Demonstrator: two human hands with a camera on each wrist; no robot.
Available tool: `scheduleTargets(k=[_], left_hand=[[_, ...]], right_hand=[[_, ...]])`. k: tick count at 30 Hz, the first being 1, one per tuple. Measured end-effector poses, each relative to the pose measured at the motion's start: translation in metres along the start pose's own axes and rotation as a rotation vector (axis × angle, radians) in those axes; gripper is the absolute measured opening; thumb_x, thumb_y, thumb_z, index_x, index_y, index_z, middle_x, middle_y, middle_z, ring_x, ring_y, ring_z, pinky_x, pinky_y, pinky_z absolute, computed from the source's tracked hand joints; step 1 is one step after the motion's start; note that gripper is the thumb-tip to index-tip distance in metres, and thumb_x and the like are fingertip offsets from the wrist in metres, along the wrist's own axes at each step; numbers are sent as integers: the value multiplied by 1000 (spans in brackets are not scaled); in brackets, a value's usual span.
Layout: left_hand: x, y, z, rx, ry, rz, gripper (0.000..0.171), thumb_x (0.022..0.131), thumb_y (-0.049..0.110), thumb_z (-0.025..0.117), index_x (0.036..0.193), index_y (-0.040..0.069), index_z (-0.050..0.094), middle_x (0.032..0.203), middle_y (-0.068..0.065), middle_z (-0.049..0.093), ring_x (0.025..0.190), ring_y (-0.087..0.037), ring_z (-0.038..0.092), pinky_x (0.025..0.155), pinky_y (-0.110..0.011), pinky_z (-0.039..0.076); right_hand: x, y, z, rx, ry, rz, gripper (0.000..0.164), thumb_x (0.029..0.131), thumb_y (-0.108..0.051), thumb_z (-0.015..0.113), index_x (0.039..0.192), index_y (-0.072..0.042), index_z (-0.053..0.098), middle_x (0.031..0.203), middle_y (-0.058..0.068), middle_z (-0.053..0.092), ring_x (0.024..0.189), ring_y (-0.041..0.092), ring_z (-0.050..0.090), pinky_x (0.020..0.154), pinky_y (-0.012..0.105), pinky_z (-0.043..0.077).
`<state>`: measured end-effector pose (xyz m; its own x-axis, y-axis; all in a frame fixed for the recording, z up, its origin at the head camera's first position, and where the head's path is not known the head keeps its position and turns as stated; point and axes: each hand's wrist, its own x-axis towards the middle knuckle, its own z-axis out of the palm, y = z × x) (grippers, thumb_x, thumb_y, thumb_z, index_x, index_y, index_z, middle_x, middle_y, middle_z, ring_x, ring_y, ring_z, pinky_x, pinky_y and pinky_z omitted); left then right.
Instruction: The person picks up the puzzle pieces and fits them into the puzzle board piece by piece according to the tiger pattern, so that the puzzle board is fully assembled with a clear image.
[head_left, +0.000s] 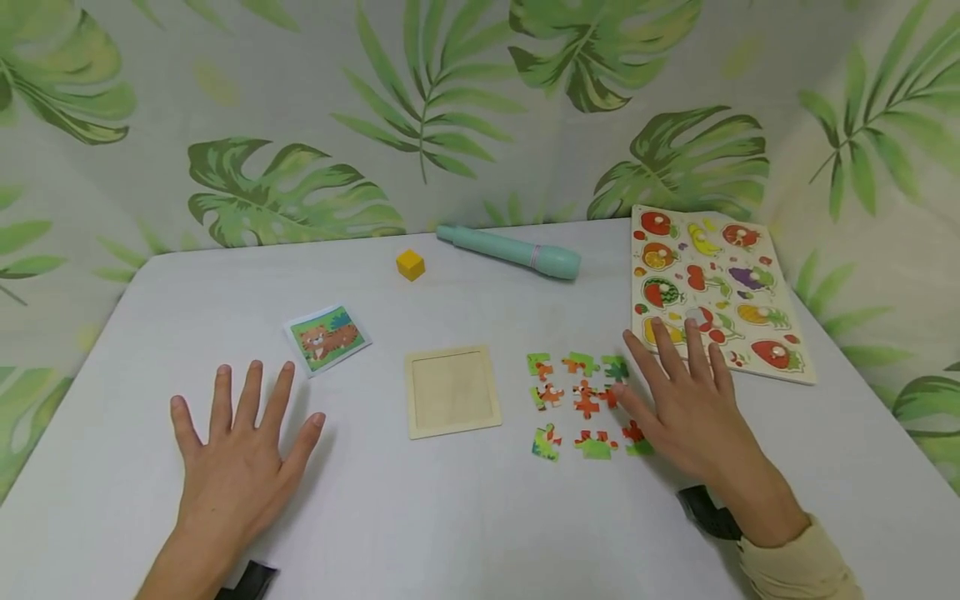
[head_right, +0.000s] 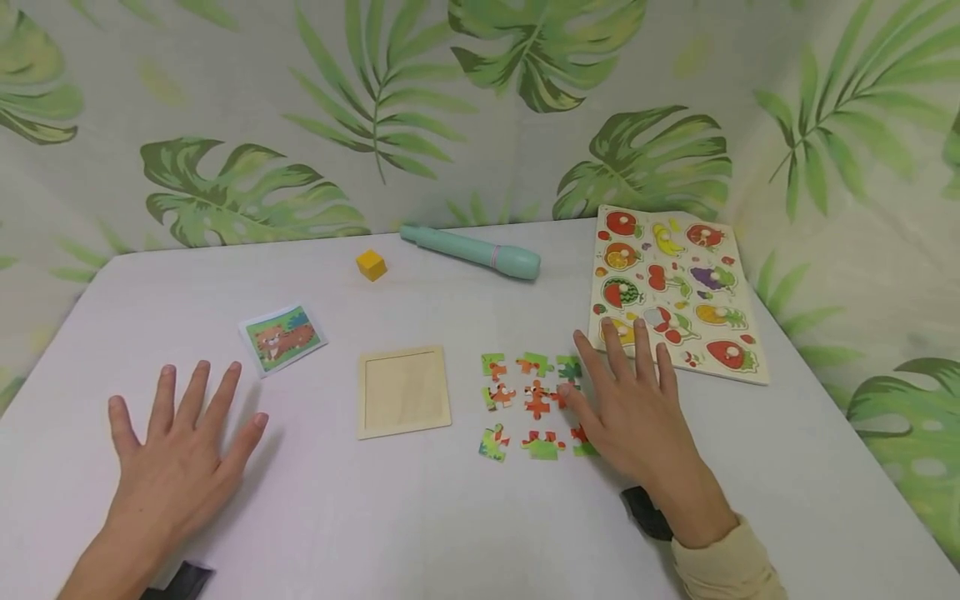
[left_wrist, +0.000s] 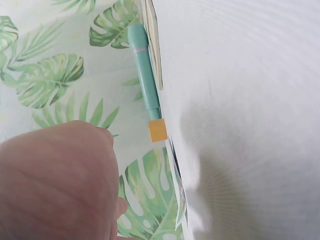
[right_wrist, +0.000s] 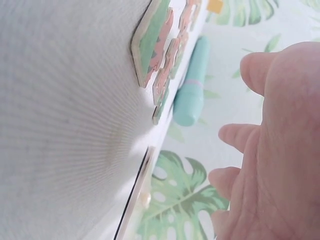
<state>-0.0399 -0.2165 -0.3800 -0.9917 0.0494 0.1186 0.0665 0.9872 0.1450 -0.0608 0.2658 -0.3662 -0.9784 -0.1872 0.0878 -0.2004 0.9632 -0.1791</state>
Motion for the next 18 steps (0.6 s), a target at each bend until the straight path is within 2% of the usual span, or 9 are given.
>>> scheduleTargets(k=[7,18], left_hand=[[-1,0,0,6,4,0,78,104,63,40,166,19,23,167,-27,23,158,-45,-4,116,-71,-22],[-1,1,-3,38,15,-4,79,103,65,41,167,22,19,170,-25,14,158,-43,-11,115,-70,-24]], right_hand=[[1,0,1,-14,-8,-3,75,105,-56,47,165,-17,25,172,23,11,156,48,-12,121,72,-4],[2,-3,0,-8,-39,20,73,106,-57,43,165,-17,26,172,23,10,156,49,-12,119,74,-6]])
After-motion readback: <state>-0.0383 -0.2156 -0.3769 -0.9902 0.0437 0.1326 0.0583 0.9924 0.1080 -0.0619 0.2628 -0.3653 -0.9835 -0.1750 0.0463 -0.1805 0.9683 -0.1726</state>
